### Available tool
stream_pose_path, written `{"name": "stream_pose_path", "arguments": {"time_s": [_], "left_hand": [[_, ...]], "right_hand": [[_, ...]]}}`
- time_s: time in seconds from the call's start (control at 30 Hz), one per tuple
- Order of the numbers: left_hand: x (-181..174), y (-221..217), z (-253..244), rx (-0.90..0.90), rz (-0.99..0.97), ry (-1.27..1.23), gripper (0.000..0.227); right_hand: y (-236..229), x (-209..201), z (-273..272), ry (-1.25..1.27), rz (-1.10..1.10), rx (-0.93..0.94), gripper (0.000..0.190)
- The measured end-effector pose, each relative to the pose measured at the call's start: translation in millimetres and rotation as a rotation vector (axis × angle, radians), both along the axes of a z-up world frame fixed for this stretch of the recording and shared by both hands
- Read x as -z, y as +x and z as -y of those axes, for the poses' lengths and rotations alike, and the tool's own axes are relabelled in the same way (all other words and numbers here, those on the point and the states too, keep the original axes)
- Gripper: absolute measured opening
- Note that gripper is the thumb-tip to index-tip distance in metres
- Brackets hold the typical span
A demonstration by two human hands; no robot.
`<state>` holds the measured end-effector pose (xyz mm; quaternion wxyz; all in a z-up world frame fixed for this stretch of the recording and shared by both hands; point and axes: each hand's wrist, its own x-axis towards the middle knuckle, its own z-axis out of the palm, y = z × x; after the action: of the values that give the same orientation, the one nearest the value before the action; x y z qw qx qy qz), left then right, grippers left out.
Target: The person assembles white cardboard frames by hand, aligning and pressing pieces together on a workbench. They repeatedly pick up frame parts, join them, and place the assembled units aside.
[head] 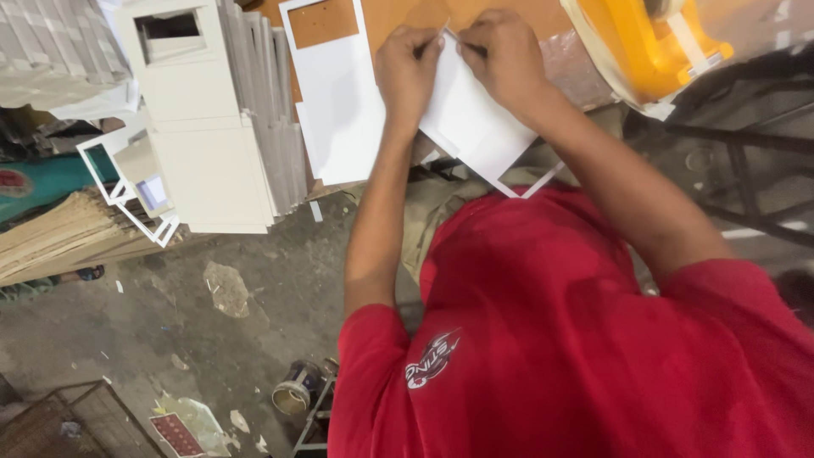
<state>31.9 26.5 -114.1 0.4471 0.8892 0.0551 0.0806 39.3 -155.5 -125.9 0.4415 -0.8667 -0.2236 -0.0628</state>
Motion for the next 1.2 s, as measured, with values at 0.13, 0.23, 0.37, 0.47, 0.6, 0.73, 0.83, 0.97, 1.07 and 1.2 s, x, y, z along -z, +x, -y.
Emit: {"name": "stream_pose_path", "arguments": {"time_s": [0.13, 0.23, 0.37, 0.47, 0.6, 0.73, 0.83, 0.97, 1.07, 1.2], "left_hand": [[-4, 5, -6, 0.047, -0.038, 0.004, 0.012], [-8, 4, -6, 0.053, -0.073, -0.001, 0.014], [-11, 5, -4, 0.051, -0.072, 0.005, 0.015], [-11, 3, -4, 0.054, -0.078, -0.019, 0.017], [-12, 4, -6, 0.076, -0.095, 0.009, 0.016], [-9, 5, -8, 0.086, -0.108, 0.015, 0.016], [-6, 5, -8, 0.075, -0.079, 0.015, 0.016], [-3, 4, -7, 0.105, -0.022, 0.045, 0.018], [-6, 8, -11, 0.159, -0.034, 0.106, 0.021], [-17, 18, -24, 0.316, -0.019, 0.060, 0.016]], "right_hand": [[6, -1, 0, 0.000, 0.009, -0.005, 0.014], [7, -6, 0, 0.036, -0.032, -0.015, 0.013], [8, -11, -2, 0.048, -0.040, -0.009, 0.013], [7, -11, -2, 0.019, -0.039, -0.022, 0.011], [10, -11, -2, 0.036, -0.028, -0.036, 0.015], [11, -9, -3, 0.030, -0.026, -0.040, 0.012], [12, -8, -4, 0.020, -0.021, -0.039, 0.009], [11, -5, -4, 0.019, -0.039, -0.035, 0.011], [14, -3, -5, 0.004, -0.022, -0.051, 0.012], [18, -1, -7, -0.007, 0.004, -0.075, 0.010]]}}
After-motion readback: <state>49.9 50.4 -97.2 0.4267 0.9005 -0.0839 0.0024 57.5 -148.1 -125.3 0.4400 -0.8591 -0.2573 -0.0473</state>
